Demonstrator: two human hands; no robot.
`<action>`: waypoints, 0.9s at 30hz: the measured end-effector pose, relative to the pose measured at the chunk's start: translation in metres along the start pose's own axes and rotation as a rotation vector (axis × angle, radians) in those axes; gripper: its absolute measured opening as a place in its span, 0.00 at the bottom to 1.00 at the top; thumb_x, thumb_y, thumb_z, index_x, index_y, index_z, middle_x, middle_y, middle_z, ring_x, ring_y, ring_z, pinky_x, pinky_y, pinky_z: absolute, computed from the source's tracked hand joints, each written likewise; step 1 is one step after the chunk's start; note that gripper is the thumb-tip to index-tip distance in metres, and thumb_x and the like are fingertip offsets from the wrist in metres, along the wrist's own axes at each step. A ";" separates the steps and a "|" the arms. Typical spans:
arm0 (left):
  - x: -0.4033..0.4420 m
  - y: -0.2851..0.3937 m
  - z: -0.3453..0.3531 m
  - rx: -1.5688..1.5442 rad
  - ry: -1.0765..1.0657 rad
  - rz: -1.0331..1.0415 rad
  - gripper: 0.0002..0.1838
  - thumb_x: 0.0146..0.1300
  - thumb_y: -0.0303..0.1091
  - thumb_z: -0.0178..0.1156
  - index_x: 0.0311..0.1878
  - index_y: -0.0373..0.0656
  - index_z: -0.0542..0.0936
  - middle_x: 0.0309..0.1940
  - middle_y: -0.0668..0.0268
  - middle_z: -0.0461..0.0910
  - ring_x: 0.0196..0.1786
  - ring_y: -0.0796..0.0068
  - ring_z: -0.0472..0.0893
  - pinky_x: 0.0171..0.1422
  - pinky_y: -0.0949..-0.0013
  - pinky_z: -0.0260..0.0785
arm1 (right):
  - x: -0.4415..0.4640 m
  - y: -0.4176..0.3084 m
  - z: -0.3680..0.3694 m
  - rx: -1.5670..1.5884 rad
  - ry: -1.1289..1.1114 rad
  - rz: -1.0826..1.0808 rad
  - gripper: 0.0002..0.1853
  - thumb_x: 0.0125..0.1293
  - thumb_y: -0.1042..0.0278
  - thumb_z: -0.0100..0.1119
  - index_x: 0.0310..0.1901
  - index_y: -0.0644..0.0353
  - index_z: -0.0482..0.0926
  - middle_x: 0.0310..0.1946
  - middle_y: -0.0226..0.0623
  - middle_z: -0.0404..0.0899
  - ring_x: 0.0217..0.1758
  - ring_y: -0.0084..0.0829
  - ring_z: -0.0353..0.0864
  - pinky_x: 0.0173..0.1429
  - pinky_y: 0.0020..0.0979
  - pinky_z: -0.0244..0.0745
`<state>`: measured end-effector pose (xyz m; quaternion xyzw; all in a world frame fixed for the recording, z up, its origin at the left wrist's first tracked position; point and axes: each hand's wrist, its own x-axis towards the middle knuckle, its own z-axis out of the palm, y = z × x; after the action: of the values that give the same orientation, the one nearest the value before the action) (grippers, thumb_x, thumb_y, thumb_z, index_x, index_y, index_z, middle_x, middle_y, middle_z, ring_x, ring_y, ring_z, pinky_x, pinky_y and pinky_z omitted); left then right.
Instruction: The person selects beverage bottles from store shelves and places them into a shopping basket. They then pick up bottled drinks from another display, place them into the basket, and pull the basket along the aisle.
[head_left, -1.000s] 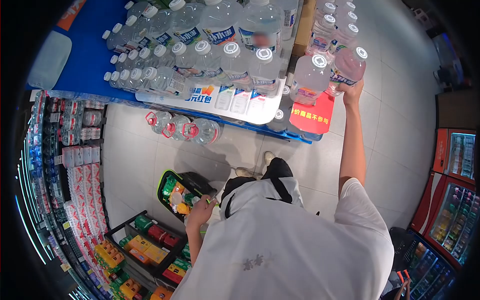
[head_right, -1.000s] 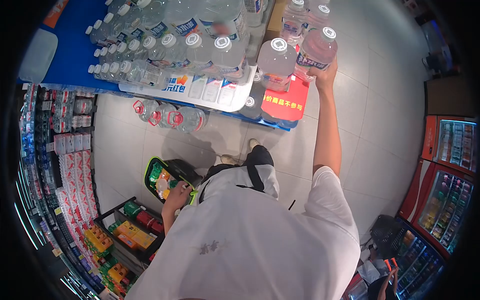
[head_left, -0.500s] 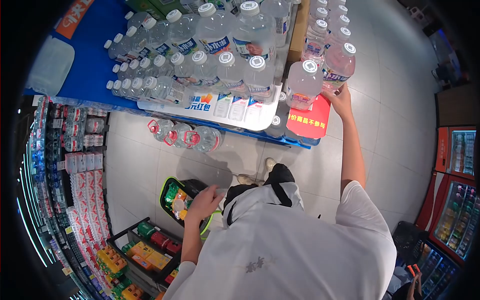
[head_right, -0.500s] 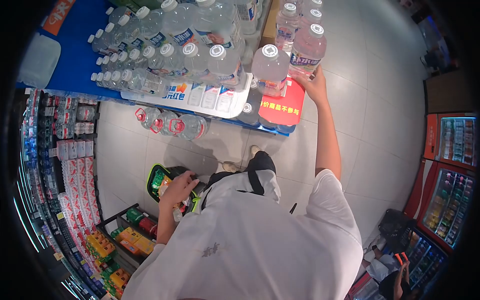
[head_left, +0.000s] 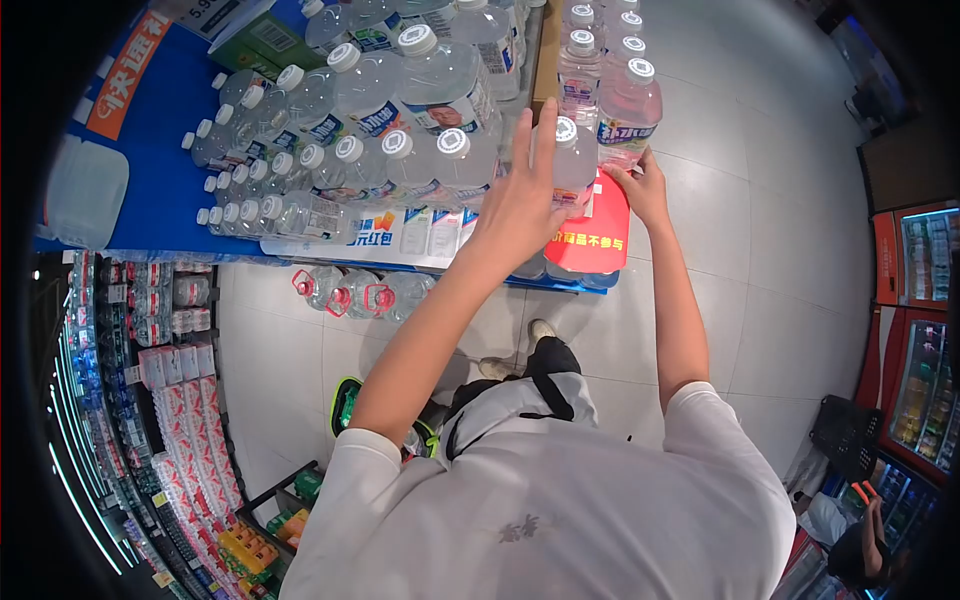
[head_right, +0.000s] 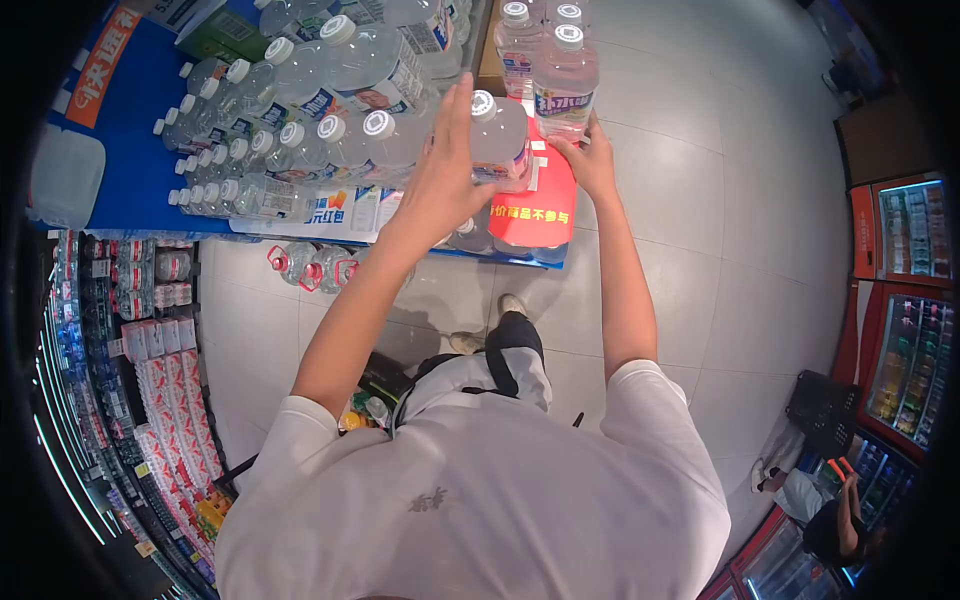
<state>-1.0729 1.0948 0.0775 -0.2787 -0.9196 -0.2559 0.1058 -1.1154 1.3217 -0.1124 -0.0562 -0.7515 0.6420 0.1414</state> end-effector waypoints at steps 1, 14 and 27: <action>0.009 -0.002 0.004 -0.053 -0.025 0.006 0.56 0.44 0.24 0.72 0.75 0.45 0.48 0.70 0.47 0.58 0.55 0.44 0.78 0.53 0.54 0.76 | -0.001 0.001 0.001 0.002 0.009 -0.009 0.39 0.58 0.67 0.70 0.68 0.66 0.61 0.55 0.49 0.78 0.56 0.37 0.80 0.60 0.38 0.77; 0.038 -0.011 0.028 -0.160 0.035 -0.103 0.53 0.47 0.16 0.67 0.74 0.48 0.47 0.67 0.47 0.63 0.60 0.41 0.74 0.56 0.53 0.74 | -0.008 0.004 0.011 -0.064 0.070 -0.125 0.35 0.62 0.67 0.67 0.67 0.67 0.62 0.54 0.48 0.77 0.56 0.37 0.80 0.58 0.37 0.74; 0.086 -0.027 0.040 -0.188 0.097 -0.112 0.52 0.47 0.15 0.66 0.74 0.51 0.49 0.69 0.47 0.62 0.60 0.44 0.75 0.59 0.53 0.74 | -0.007 0.014 0.013 -0.094 0.084 -0.154 0.40 0.61 0.67 0.68 0.70 0.69 0.56 0.57 0.52 0.74 0.58 0.40 0.78 0.59 0.36 0.74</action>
<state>-1.1615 1.1364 0.0611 -0.2228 -0.8994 -0.3598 0.1094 -1.1140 1.3100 -0.1284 -0.0319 -0.7764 0.5902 0.2189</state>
